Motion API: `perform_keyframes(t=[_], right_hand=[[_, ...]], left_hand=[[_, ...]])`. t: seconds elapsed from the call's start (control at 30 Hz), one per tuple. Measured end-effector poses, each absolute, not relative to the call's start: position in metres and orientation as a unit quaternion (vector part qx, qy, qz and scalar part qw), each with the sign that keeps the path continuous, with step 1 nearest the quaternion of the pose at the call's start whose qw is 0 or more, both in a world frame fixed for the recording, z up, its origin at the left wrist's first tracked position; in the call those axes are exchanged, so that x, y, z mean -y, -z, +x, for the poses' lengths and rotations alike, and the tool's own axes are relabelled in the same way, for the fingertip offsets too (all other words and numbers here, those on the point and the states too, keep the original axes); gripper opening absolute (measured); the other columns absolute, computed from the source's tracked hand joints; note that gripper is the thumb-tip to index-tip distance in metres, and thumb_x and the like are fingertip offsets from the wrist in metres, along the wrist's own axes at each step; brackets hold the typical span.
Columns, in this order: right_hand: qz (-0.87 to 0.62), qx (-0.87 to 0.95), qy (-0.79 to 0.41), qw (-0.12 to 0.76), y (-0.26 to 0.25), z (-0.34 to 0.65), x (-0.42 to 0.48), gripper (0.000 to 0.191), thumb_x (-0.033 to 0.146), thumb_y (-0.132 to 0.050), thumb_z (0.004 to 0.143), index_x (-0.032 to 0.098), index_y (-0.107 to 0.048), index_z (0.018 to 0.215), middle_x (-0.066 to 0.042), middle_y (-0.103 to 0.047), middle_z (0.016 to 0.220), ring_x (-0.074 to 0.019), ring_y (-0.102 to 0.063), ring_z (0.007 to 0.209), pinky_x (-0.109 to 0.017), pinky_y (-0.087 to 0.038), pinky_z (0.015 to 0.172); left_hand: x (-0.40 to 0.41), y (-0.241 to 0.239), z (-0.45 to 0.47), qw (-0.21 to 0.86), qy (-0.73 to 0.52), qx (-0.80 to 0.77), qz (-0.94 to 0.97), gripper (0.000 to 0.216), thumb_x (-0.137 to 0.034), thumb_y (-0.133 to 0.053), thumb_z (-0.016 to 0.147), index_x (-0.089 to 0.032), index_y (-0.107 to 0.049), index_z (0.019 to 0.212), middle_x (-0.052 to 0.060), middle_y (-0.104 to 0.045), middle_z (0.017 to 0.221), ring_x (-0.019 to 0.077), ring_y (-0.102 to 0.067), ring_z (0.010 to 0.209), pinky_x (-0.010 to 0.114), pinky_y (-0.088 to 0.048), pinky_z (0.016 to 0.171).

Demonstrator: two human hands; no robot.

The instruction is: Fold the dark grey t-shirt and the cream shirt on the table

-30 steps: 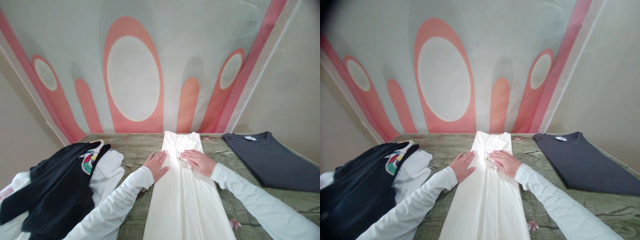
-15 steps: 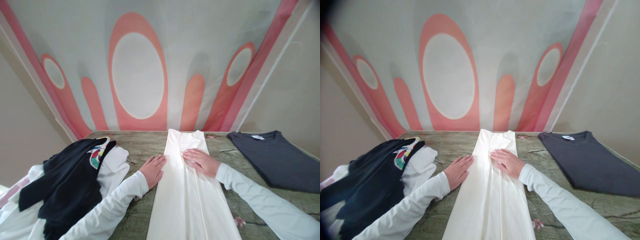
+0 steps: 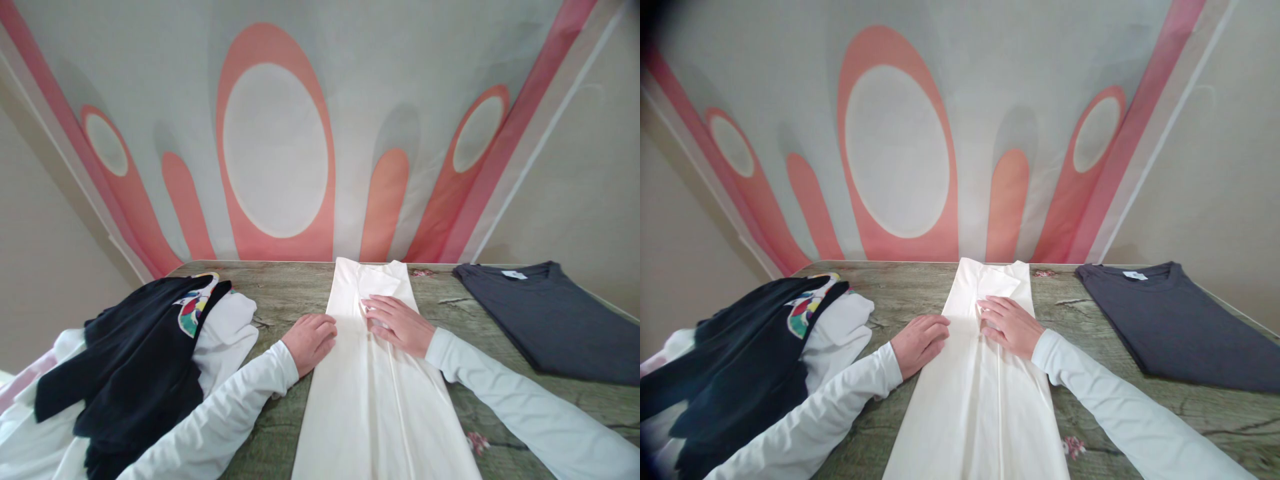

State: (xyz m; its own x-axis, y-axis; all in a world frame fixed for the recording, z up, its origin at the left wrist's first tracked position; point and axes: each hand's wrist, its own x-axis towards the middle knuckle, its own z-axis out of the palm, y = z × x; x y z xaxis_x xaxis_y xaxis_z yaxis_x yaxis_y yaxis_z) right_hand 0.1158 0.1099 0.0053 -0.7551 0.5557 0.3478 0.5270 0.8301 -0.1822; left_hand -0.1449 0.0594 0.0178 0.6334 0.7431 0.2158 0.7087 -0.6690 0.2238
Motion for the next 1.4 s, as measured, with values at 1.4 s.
perform_keyframes(t=[1.4], right_hand=[[-0.248,0.96,-0.013,0.127,-0.017,0.109,-0.078,0.047,0.037,-0.036,0.087,0.019,-0.036,0.131,-0.006,-0.039,0.134,-0.0215,-0.027,0.126,-0.045,-0.015,0.105]], left_hand=[[-0.064,-0.009,-0.152,0.059,-0.151,-0.401,0.902,0.036,-0.014,-0.039,0.079,-0.021,-0.048,0.113,0.005,-0.048,0.124,0.0175,-0.041,0.115,0.035,-0.031,0.095]])
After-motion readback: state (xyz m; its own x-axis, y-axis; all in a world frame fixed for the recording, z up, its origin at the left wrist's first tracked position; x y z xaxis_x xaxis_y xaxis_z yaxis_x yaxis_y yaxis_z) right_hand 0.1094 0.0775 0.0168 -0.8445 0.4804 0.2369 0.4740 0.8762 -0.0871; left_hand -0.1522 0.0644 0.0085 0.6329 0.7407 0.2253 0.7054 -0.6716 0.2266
